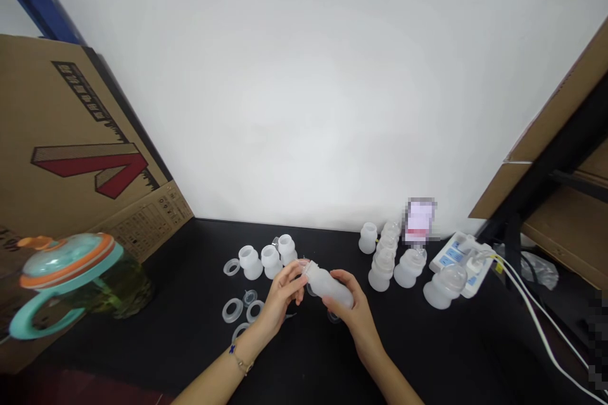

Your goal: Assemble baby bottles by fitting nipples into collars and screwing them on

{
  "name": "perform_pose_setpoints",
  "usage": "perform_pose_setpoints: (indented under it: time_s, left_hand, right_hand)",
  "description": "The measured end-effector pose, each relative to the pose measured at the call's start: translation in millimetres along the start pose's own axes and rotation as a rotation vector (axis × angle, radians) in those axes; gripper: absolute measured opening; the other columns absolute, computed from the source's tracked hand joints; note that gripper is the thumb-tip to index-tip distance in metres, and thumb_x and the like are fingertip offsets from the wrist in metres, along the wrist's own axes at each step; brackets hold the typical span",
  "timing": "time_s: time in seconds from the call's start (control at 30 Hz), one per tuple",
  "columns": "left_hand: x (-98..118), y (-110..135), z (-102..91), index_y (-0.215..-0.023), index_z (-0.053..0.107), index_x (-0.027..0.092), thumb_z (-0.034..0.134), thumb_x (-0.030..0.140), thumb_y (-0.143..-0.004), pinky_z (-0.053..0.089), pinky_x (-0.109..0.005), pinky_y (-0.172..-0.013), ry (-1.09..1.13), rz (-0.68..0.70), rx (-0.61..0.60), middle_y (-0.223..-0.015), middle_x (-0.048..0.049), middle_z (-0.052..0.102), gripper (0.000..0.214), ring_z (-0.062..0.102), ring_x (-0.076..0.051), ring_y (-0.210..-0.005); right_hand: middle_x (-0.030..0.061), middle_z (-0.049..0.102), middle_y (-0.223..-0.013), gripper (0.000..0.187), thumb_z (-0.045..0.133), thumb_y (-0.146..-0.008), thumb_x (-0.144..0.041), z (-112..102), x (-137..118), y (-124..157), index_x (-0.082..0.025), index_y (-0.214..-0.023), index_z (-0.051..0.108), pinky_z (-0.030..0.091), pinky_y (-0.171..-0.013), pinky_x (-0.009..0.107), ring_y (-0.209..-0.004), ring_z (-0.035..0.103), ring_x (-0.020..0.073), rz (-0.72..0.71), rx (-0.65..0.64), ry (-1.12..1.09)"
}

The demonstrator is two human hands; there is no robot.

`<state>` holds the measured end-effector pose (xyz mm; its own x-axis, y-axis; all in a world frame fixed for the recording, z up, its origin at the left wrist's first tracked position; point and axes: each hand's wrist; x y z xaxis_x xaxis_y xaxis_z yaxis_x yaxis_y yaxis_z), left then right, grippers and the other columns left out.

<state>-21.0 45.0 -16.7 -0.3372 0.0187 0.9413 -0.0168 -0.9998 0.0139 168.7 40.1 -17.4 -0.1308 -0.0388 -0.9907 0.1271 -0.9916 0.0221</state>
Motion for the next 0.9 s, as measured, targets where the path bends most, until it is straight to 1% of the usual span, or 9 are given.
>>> perform_pose_setpoints:
  time_s: [0.13,0.3,0.47,0.67,0.9]
  left_hand:
    - [1.2,1.1,0.0,-0.115,0.069,0.017,0.078,0.036,-0.078,0.037,-0.019,-0.045,-0.001,-0.002,0.002,-0.105,-0.0078,0.069,0.043,0.047,-0.005,-0.049]
    - [1.0,1.5,0.5,-0.114,0.069,0.016,0.077,0.036,-0.078,0.036,-0.019,-0.045,0.015,0.012,-0.003,-0.105,-0.0083,0.070,0.042,0.047,-0.005,-0.049]
    - [0.4,1.2,-0.6,-0.116,0.068,0.016,0.077,0.036,-0.079,0.037,-0.019,-0.045,0.025,0.023,-0.001,-0.107,-0.0089,0.069,0.043,0.048,-0.005,-0.050]
    - [-2.2,-0.3,-2.0,-0.116,0.068,0.017,0.077,0.036,-0.079,0.037,-0.018,-0.045,0.029,0.022,-0.003,-0.114,-0.0100,0.068,0.043,0.047,-0.003,-0.049]
    - [-1.2,-0.3,-1.5,-0.119,0.069,0.017,0.078,0.039,-0.078,0.038,-0.020,-0.044,0.026,0.006,0.020,-0.118,-0.0117,0.069,0.048,0.048,-0.004,-0.049]
  right_hand:
    - [0.0042,0.066,-0.106,0.055,0.089,-0.061,-0.040,0.5,-0.6,0.7,-0.024,-0.110,0.068,0.053,-0.071,0.031,-0.089,0.062,0.0239,-0.035,0.045,0.044]
    - [0.0035,0.065,-0.099,0.055,0.089,-0.060,-0.043,4.1,-6.9,2.6,-0.025,-0.107,0.068,0.054,-0.063,0.031,-0.082,0.063,0.0234,0.009,0.057,0.015]
    - [0.0045,0.069,-0.099,0.051,0.085,-0.066,-0.047,6.5,-11.4,3.6,-0.023,-0.108,0.067,0.054,-0.063,0.031,-0.082,0.064,0.0236,0.069,0.014,-0.055]
    - [0.0023,0.069,-0.096,0.044,0.080,-0.074,-0.052,6.3,-13.6,5.6,-0.024,-0.106,0.069,0.050,-0.059,0.027,-0.072,0.062,0.0189,0.109,-0.025,-0.054]
    - [0.0008,0.065,-0.082,0.042,0.072,-0.081,-0.058,3.8,-7.7,2.9,-0.024,-0.105,0.072,0.045,-0.053,0.025,-0.065,0.057,0.0172,0.118,-0.088,-0.030]
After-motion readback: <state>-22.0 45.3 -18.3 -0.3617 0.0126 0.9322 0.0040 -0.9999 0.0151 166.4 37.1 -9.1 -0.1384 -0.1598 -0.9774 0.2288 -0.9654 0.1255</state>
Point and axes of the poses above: each hand's wrist, its own y-axis away from the middle knuckle, its own z-axis out of the palm, x = y × z
